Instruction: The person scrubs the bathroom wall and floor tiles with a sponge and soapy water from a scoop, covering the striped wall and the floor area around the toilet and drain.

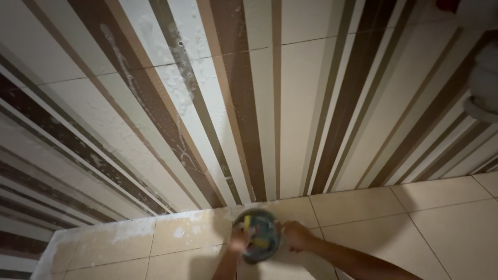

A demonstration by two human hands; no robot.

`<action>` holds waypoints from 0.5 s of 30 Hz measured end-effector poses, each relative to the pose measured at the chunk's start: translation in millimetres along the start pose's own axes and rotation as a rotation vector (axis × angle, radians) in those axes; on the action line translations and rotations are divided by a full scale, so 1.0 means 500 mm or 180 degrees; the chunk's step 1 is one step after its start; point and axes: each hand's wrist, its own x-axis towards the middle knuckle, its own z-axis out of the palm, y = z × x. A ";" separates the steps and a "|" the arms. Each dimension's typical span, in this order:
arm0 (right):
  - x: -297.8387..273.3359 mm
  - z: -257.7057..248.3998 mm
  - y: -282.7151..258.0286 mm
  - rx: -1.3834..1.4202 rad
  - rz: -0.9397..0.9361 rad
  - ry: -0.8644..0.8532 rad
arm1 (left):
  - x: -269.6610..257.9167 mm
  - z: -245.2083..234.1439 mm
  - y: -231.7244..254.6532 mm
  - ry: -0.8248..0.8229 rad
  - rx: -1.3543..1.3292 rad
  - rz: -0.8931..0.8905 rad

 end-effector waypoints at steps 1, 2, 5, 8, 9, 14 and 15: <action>-0.004 -0.019 0.000 -0.0282 0.0172 0.0067 | 0.008 -0.012 0.025 -0.0564 -0.0006 -0.0382; -0.004 -0.037 0.000 -0.0266 0.0158 0.0084 | 0.026 -0.041 0.061 -0.0903 -0.0039 -0.0543; 0.013 -0.088 0.023 -0.0306 0.0278 0.0156 | 0.037 -0.182 0.244 -0.0022 -0.0151 0.0396; 0.036 -0.115 0.054 -0.0217 0.0259 -0.0092 | 0.065 -0.414 0.471 0.0813 -0.0026 0.1593; 0.044 -0.114 0.062 -0.0108 0.0314 -0.0002 | 0.088 -0.489 0.541 0.1428 0.0123 0.2792; 0.070 -0.107 0.076 -0.0745 -0.0081 0.0431 | 0.230 -0.736 0.784 0.3056 0.1093 0.3526; 0.075 -0.097 0.070 -0.1102 -0.0511 0.0946 | 0.244 -0.752 0.794 0.2960 0.1194 0.3622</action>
